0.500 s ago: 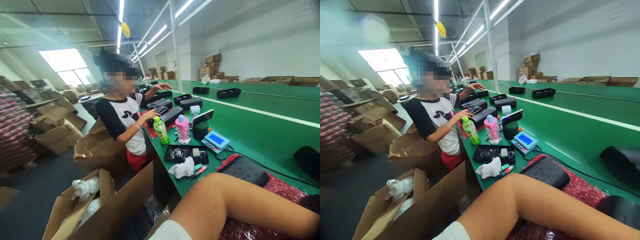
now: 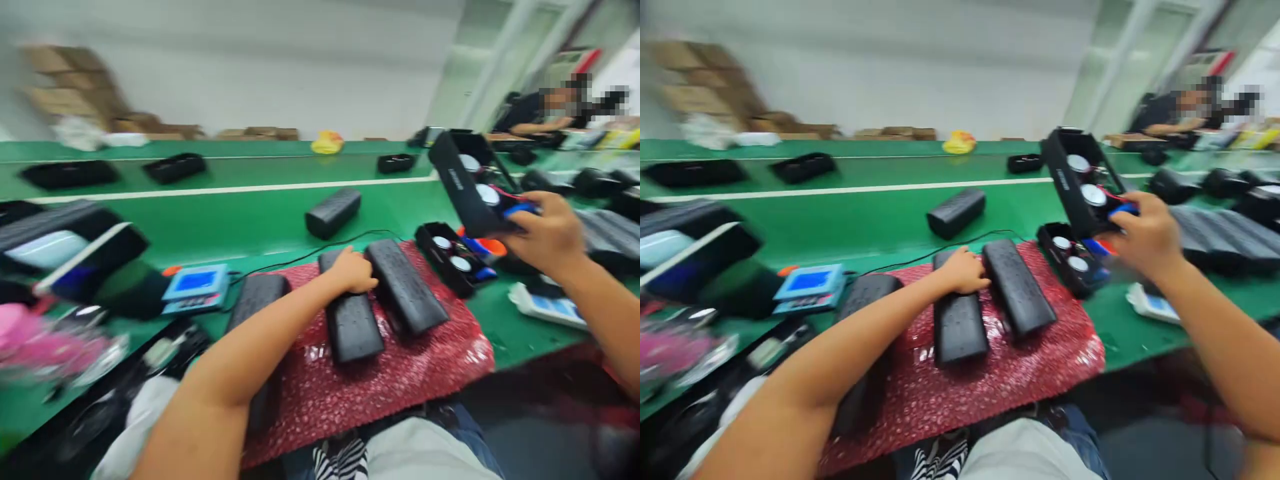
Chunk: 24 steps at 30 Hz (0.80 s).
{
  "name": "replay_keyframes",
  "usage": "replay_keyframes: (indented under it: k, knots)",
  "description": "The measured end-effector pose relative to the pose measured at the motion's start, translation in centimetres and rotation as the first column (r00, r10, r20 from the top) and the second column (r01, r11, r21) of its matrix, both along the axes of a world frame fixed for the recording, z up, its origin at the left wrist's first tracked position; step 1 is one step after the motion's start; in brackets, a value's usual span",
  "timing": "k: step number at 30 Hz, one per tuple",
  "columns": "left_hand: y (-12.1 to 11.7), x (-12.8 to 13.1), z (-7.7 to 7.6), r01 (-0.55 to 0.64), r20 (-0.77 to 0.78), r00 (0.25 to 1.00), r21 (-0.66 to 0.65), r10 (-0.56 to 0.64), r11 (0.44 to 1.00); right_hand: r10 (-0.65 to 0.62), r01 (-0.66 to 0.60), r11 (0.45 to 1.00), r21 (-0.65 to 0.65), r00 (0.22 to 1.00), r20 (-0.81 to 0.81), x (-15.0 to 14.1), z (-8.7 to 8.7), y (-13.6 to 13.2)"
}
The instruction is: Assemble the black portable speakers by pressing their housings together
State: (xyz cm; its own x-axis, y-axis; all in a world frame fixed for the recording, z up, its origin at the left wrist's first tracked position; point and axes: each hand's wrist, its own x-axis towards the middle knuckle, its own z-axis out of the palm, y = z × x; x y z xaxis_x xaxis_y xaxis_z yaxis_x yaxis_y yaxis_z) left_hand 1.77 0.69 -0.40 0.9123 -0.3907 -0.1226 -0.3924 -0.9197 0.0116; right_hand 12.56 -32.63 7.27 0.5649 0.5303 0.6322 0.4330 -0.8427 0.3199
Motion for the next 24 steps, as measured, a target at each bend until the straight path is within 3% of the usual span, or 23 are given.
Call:
replay_keyframes:
  k: [3,8,12,17,24]
  knots:
    - [-0.5,0.4,0.2,-0.005,0.004,1.000,0.040,0.004,0.999,-0.024,0.022,0.999,-0.044,0.998,-0.058,-2.2,0.2,-3.6]
    - [-1.3,-0.1,0.7,-0.075,-0.020,0.997,0.087,0.077,0.993,0.031,-0.027,0.999,0.030,0.987,-0.159,-3.9,-1.7,-3.8]
    - [-1.2,0.0,0.8,-0.109,-0.025,0.993,0.099,0.112,0.989,0.036,-0.035,0.999,0.011,0.976,-0.213,-4.0,-3.1,-4.0]
    - [-0.9,-0.2,0.9,-0.097,-0.026,0.995,0.089,0.100,0.991,-0.005,0.004,1.000,-0.005,0.972,-0.234,-0.4,-3.2,-5.7]
    - [-0.9,-0.2,0.9,-0.086,-0.031,0.996,0.060,0.088,0.994,-0.081,0.073,0.997,-0.038,0.962,-0.260,5.3,-3.1,-10.3]
